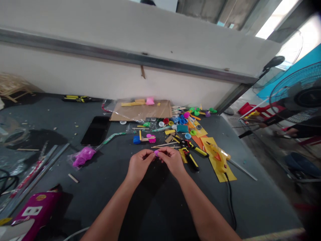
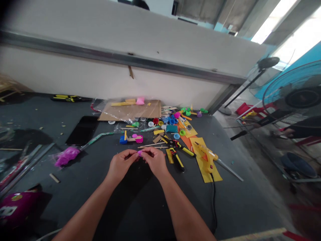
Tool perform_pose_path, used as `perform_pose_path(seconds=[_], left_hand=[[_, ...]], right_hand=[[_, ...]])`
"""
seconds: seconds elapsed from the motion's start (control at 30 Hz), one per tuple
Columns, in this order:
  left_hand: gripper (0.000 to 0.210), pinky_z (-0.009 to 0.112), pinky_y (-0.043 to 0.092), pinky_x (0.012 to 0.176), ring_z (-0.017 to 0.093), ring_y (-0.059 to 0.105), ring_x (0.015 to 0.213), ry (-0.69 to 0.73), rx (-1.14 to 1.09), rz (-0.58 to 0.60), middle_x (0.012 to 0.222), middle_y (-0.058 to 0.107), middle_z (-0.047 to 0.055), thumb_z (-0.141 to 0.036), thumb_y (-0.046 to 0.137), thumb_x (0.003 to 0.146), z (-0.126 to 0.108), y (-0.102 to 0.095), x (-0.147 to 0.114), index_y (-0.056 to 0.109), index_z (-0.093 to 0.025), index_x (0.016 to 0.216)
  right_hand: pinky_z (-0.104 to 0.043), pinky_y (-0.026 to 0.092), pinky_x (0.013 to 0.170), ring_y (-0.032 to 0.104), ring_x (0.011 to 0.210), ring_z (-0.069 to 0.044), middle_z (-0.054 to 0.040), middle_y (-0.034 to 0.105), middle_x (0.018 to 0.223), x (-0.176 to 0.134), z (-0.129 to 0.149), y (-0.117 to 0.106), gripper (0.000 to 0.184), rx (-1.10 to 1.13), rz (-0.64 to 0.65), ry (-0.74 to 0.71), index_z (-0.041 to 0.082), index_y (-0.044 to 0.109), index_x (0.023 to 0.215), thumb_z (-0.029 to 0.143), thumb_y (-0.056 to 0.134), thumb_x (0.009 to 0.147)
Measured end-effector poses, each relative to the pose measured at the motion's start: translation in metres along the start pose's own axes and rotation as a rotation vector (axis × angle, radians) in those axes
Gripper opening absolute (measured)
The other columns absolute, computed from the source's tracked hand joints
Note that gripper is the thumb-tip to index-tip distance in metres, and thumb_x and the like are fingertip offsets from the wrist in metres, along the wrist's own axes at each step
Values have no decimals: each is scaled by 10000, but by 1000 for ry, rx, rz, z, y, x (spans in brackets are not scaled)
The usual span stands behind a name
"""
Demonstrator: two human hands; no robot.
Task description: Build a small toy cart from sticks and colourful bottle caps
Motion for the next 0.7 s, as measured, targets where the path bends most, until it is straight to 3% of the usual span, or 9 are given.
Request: perform_pose_path(seconds=[0.13, 0.23, 0.4, 0.53, 0.7], left_hand=[[245, 266, 471, 741, 174, 636, 796, 38, -54, -21, 887, 704, 22, -364, 601, 745, -2, 0, -1, 683, -215, 922], [197, 272, 482, 730, 172, 635, 766, 8, -87, -28, 821, 703, 20, -353, 620, 727, 0, 0, 0, 693, -206, 836], [237, 275, 512, 694, 145, 628, 678, -122, -344, -34, 758, 688, 17, -339, 688, 657, 7, 1, 2, 678, -168, 821], [239, 255, 511, 682, 126, 615, 660, -141, -368, -9, 733, 679, 15, -332, 698, 655, 8, 3, 2, 676, -156, 815], [241, 248, 511, 679, 113, 606, 643, -177, -401, 17, 709, 669, 7, -343, 702, 655, 7, 3, 1, 673, -154, 802]], right_hand=[[-203, 420, 472, 531, 528, -107, 0, 615, 616, 0, 0, 1, 176, -6, -5, -2, 172, 679, 766, 334, 674, 696], [-207, 428, 469, 542, 539, -113, -4, 625, 644, 0, -1, 1, 192, 29, -6, 13, 176, 675, 810, 334, 651, 704], [-201, 427, 476, 551, 549, -113, 7, 607, 612, 1, -4, 0, 164, 33, -19, 30, 166, 659, 786, 305, 635, 702], [-198, 418, 475, 530, 519, -103, 17, 578, 556, 0, -4, -2, 138, -15, -37, 18, 161, 636, 722, 298, 626, 711], [-201, 434, 476, 551, 568, -111, -4, 631, 680, -2, 1, 0, 203, 0, -10, -11, 173, 651, 834, 330, 653, 705]])
Point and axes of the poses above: each hand's wrist, its own x-axis towards the middle knuckle, its own y-axis out of the palm, z = x × y, the point moved 4 cm from there along x, towards the middle knuckle
